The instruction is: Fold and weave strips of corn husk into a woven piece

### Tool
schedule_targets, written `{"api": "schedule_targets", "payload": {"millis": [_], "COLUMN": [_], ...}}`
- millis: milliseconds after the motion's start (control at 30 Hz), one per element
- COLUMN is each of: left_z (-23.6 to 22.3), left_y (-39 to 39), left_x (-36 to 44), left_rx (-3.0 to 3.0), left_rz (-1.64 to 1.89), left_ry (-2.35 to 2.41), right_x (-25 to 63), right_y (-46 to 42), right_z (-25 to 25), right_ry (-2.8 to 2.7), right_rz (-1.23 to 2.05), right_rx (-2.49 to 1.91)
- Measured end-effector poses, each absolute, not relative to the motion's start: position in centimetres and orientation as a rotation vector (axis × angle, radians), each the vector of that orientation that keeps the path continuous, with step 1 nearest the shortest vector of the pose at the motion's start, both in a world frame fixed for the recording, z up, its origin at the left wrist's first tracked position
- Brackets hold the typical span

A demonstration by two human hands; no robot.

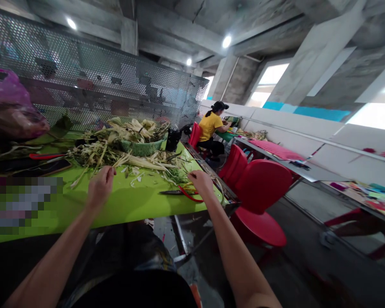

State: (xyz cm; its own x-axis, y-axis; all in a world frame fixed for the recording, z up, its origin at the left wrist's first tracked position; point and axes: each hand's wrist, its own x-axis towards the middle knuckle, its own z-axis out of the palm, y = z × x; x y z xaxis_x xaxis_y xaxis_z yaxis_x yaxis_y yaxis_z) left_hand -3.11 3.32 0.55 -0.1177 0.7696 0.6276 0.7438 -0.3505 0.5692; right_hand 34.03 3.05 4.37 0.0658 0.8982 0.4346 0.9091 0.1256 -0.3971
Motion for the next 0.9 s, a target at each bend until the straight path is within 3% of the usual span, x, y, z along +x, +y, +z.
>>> {"api": "schedule_targets", "payload": {"millis": [500,900], "left_z": [0.8,1.3], "left_y": [3.1,3.2], "left_x": [-3.2,-3.0], "left_rx": [2.028,1.897], "left_rz": [1.565,1.655], "left_ry": [1.739,1.671], "right_x": [30.9,30.6], "right_y": [6.3,4.6], "right_z": [4.6,9.9], "right_ry": [-1.924,-1.617], "right_rz": [0.035,0.676], "right_rx": [-1.769,-1.353]}}
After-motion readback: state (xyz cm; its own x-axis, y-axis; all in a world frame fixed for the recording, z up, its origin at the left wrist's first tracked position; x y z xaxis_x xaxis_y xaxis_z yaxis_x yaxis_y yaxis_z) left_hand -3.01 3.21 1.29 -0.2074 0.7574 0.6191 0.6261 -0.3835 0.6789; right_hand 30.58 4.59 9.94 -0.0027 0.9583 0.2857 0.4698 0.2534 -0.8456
